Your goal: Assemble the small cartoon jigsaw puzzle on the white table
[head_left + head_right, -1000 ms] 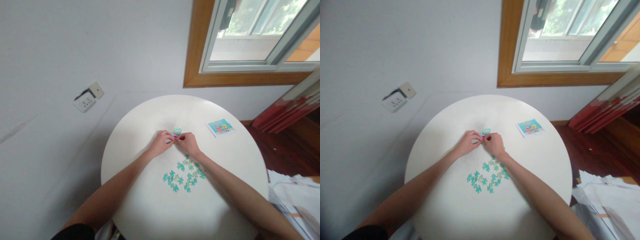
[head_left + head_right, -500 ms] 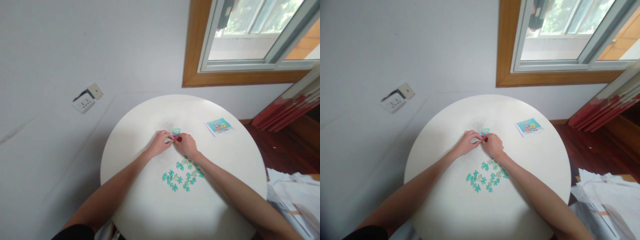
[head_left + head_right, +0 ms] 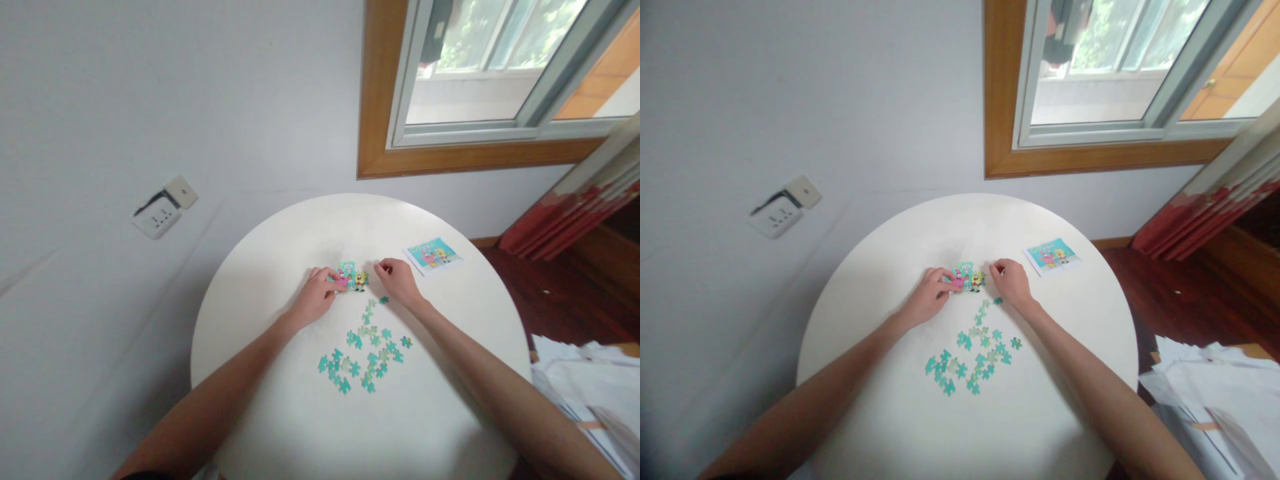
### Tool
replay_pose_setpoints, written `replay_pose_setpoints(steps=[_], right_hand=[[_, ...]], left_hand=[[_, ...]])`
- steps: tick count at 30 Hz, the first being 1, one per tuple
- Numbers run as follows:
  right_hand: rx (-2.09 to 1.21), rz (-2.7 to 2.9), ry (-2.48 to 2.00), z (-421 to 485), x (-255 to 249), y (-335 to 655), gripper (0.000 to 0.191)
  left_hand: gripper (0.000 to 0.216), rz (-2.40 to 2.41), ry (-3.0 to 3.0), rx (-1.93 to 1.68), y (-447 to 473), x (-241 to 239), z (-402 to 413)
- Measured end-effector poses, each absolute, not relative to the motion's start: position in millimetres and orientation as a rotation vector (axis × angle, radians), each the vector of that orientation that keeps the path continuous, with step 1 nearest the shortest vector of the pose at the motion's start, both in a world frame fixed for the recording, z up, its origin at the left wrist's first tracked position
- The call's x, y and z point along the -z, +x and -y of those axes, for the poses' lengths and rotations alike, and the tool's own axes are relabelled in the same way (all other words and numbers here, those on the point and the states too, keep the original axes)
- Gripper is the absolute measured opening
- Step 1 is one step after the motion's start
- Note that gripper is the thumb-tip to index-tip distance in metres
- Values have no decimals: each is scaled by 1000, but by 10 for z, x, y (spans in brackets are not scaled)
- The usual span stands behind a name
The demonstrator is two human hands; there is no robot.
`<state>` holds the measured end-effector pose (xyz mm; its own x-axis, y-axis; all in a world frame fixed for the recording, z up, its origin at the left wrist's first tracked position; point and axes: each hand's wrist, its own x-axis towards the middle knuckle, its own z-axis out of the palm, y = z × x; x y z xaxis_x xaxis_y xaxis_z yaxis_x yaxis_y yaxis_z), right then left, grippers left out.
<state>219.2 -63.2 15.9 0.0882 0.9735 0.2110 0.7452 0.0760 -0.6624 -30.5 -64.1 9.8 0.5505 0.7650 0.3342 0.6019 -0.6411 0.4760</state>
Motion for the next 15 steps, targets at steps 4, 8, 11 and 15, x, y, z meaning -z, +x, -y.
replay_pose_setpoints(steps=[4, 8, 11, 15], right_hand=[[-493, 1657, -1674, 654, -82, 2300, 29], [-526, 1642, -1636, 694, -111, 2368, 30], [-548, 1630, -1616, 722, -147, 2425, 31], [-558, 1634, -1640, 733, -174, 2492, 29]], left_hand=[[48, -1109, 2503, -760, -307, -107, 640], [47, -1100, 2519, -754, -306, -103, 625], [45, -1123, 2487, -798, -304, -106, 614], [39, -1203, 2431, -863, -302, -127, 602]])
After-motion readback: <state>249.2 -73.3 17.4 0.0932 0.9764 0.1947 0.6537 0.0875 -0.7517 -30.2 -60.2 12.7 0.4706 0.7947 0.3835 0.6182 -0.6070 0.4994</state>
